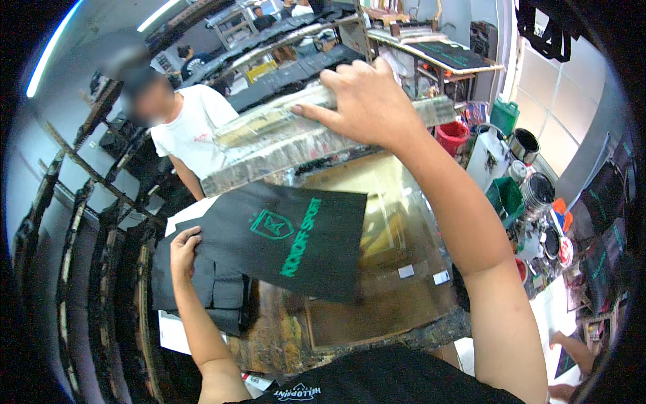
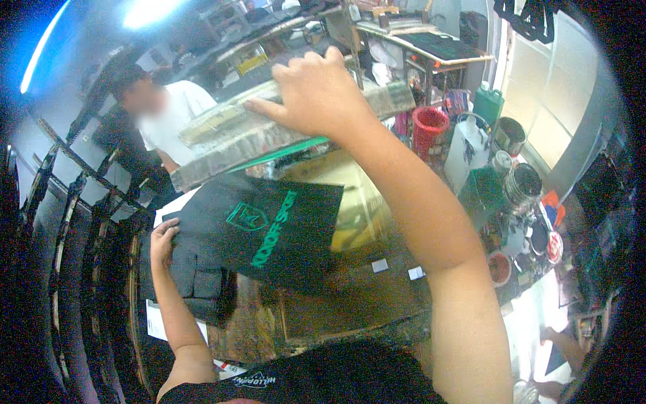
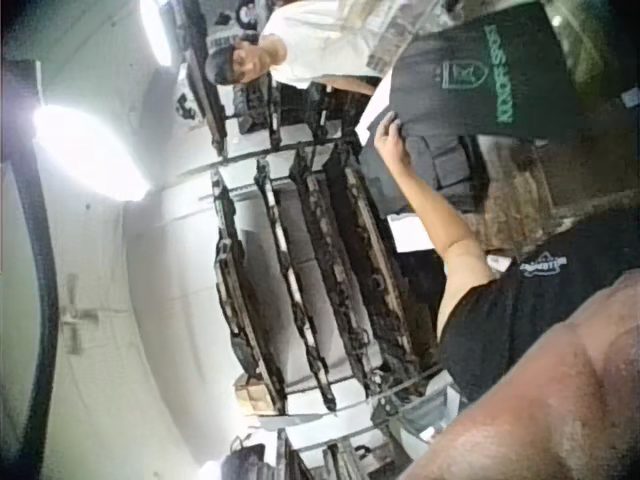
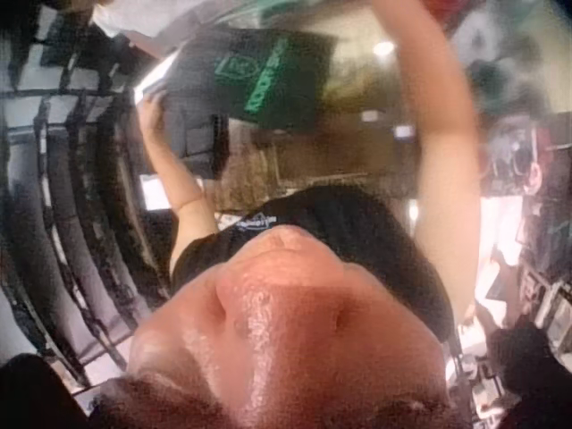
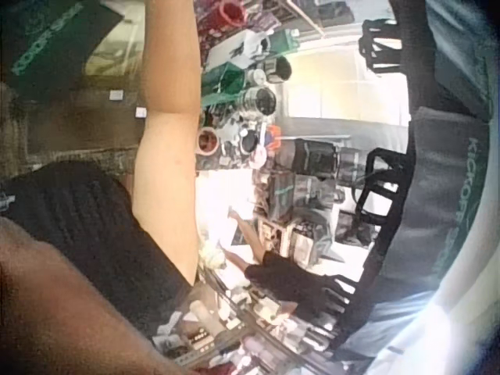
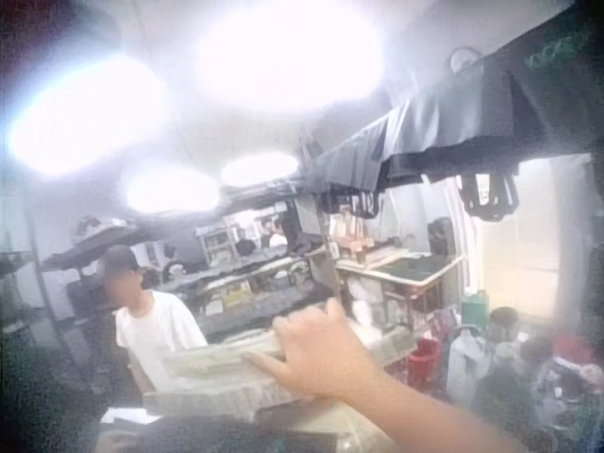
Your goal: The person performs screen printing on black tote bags by applying green ink through a screen with a squeegee and then placing the finished bags onto a stack.
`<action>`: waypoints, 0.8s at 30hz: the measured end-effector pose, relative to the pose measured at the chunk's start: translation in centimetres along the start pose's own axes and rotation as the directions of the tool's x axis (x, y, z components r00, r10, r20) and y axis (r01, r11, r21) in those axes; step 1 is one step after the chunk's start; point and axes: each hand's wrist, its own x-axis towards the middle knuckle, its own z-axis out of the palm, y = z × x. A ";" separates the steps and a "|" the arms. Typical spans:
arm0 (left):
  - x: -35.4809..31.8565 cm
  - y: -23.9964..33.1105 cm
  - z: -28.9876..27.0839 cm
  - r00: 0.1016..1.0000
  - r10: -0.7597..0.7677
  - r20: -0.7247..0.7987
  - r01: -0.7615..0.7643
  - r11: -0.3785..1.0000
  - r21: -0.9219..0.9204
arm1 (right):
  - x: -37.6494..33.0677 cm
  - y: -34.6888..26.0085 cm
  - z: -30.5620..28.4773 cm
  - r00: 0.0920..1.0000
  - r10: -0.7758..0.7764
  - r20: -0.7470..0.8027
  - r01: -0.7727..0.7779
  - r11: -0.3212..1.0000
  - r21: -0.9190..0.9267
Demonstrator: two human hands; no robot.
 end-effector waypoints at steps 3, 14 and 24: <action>3.2 -2.1 -4.1 0.987 -0.095 -0.127 0.113 0.984 0.139 | -0.4 0.3 -0.3 1.000 0.002 -0.020 -0.003 0.999 -0.035; -7.6 -17.4 -8.0 0.951 -0.126 -0.282 0.299 0.602 0.740 | -0.2 -0.8 -1.7 0.992 0.028 0.120 -0.030 0.999 0.016; -12.0 -12.4 -4.3 0.979 -0.102 -0.176 0.200 0.333 0.921 | 0.3 -1.5 -2.2 0.988 0.051 0.144 -0.052 0.999 -0.002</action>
